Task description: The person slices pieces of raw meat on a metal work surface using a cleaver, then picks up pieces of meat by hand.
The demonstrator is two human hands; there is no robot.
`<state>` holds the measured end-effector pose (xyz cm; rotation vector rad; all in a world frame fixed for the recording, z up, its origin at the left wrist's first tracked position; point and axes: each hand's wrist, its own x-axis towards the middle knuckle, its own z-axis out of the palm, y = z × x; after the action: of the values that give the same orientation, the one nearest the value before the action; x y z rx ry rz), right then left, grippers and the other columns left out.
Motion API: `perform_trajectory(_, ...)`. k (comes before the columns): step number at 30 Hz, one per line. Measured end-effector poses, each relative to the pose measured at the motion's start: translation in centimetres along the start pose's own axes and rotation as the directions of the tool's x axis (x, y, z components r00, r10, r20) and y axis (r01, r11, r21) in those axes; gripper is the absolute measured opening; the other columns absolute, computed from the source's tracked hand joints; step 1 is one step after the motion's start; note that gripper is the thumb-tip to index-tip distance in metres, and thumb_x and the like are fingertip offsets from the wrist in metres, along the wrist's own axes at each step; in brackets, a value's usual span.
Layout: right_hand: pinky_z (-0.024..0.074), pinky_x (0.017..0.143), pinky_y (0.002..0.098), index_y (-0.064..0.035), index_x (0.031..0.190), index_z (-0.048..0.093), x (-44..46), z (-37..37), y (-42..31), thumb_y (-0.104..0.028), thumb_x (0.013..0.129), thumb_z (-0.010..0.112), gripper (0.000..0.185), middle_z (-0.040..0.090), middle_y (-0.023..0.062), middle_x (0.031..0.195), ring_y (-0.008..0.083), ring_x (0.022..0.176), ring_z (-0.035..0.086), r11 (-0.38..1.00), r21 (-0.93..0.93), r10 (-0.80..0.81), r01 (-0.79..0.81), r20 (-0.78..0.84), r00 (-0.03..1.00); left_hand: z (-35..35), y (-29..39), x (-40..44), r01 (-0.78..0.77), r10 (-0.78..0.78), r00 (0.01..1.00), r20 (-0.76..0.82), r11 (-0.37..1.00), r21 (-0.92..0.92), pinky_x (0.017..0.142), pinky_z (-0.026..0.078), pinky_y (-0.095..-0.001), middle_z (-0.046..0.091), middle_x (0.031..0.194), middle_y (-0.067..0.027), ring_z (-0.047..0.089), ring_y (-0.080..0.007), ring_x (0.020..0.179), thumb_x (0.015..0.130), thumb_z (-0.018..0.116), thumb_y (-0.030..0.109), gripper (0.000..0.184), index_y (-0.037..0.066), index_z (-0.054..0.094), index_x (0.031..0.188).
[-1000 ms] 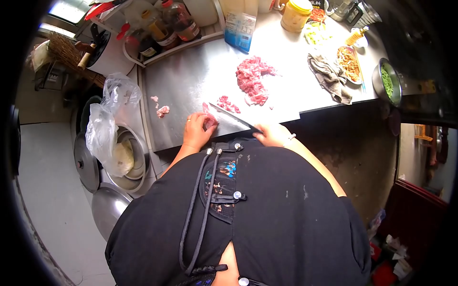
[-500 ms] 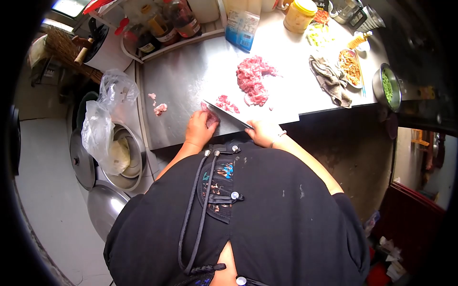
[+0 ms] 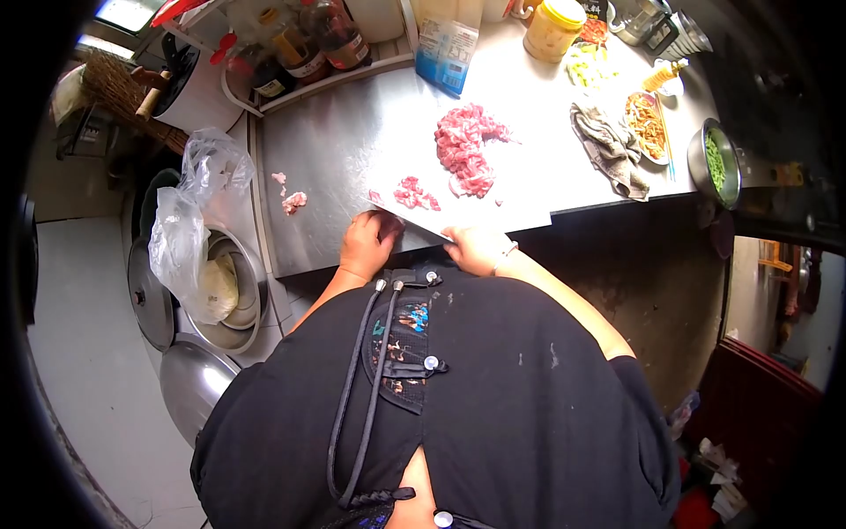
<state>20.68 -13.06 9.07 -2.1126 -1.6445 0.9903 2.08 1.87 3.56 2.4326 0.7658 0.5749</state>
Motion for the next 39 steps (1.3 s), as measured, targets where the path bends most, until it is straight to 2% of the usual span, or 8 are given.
perform_trajectory(4, 0.0482, 0.075, 0.0432, -0.0058, 0.109, 0.058, -0.2, -0.3, -0.5, -0.021, 0.085, 0.054, 0.029, 0.065, 0.0201, 0.083, 0.0354, 0.082, 0.063, 0.999, -0.043, -0.008, 0.009, 0.012, 1.0, 0.3, 0.1, 0.3, 0.048, -0.053, 0.997, 0.061, 0.996, 0.074, 0.075, 0.048, -0.0422, 0.06, 0.093, -0.0167, 0.057, -0.0352, 0.086, 0.073, 0.067, 0.017, 0.024, 0.003, 0.061, 0.091)
perform_trajectory(7, 0.0487, 0.072, 0.0439, -0.0049, 0.105, 0.058, -0.1, -0.7, -1.1, -0.018, 0.084, 0.053, 0.026, 0.064, 0.0194, 0.079, 0.0355, 0.079, 0.063, 0.997, -0.075, -0.006, 0.008, 0.017, 1.0, 0.8, -0.3, 0.1, 0.01, -0.012, 0.999, 0.034, 0.998, 0.057, 0.075, 0.048, -0.0432, 0.059, 0.09, -0.0191, 0.057, -0.037, 0.084, 0.073, 0.066, 0.018, 0.026, 0.001, 0.061, 0.092)
perform_trajectory(11, 0.0491, 0.068, 0.0446, -0.0043, 0.099, 0.058, -0.1, -0.9, -1.1, -0.012, 0.081, 0.052, 0.021, 0.064, 0.0193, 0.074, 0.0357, 0.074, 0.063, 0.99, -0.129, -0.051, 0.052, 0.009, 0.999, 1.0, -0.7, -0.1, 0.024, -0.026, 0.999, 0.036, 0.998, 0.054, 0.075, 0.049, -0.0434, 0.06, 0.089, -0.0192, 0.057, -0.0376, 0.082, 0.073, 0.066, 0.02, 0.028, 0.001, 0.061, 0.093)
perform_trajectory(21, 0.049, 0.065, 0.0453, -0.0043, 0.096, 0.057, 0.0, -0.7, -0.8, -0.011, 0.079, 0.051, 0.019, 0.062, 0.0192, 0.069, 0.0358, 0.069, 0.063, 0.985, -0.149, -0.085, 0.084, -0.003, 0.996, 0.3, -0.9, -0.1, 0.086, -0.087, 0.991, 0.105, 0.996, 0.014, 0.077, 0.048, -0.042, 0.06, 0.091, -0.019, 0.057, -0.0372, 0.086, 0.072, 0.066, 0.019, 0.028, 0.001, 0.061, 0.092)
perform_trajectory(26, 0.0493, 0.066, 0.0452, -0.0061, 0.103, 0.059, -0.1, -0.3, -0.5, -0.012, 0.079, 0.051, 0.026, 0.064, 0.0194, 0.072, 0.0352, 0.07, 0.063, 0.989, -0.127, -0.087, 0.079, -0.056, 0.995, 0.1, -0.4, 0.1, 0.036, -0.039, 0.997, 0.074, 0.999, 0.037, 0.078, 0.049, -0.0427, 0.06, 0.094, -0.0192, 0.058, -0.0374, 0.088, 0.072, 0.066, 0.018, 0.028, 0.001, 0.06, 0.094)
perform_trajectory(28, 0.0494, 0.066, 0.045, -0.0067, 0.105, 0.059, 0.0, 0.0, -0.3, -0.012, 0.079, 0.051, 0.028, 0.064, 0.0193, 0.073, 0.035, 0.071, 0.064, 0.991, -0.114, -0.081, 0.072, -0.075, 0.994, -0.3, 0.1, 0.6, -0.024, 0.025, 1.0, 0.007, 0.999, -0.021, 0.078, 0.048, -0.0427, 0.059, 0.096, -0.0177, 0.057, -0.0368, 0.089, 0.072, 0.067, 0.018, 0.028, 0.003, 0.061, 0.094)
perform_trajectory(36, 0.0503, 0.067, 0.0426, -0.0074, 0.107, 0.061, 1.1, 1.4, 0.2, -0.01, 0.078, 0.052, 0.03, 0.064, 0.0185, 0.072, 0.0339, 0.069, 0.064, 0.995, -0.098, -0.033, 0.026, -0.063, 0.997, -0.3, 0.0, 0.9, 0.049, -0.047, 0.994, 0.098, 0.999, -0.023, 0.076, 0.048, -0.0424, 0.059, 0.093, -0.0152, 0.057, -0.0352, 0.086, 0.072, 0.068, 0.019, 0.026, 0.005, 0.061, 0.092)
perform_trajectory(39, 0.0497, 0.066, 0.0444, -0.0041, 0.112, 0.058, 1.5, 1.4, 0.4, -0.011, 0.081, 0.05, 0.032, 0.063, 0.0228, 0.073, 0.0369, 0.068, 0.063, 0.996, -0.078, -0.038, 0.036, -0.024, 0.999, -0.3, 0.2, 1.0, 0.055, -0.055, 0.993, 0.106, 0.998, 0.006, 0.075, 0.049, -0.0423, 0.059, 0.092, -0.0153, 0.057, -0.0351, 0.085, 0.072, 0.068, 0.02, 0.025, 0.006, 0.061, 0.091)
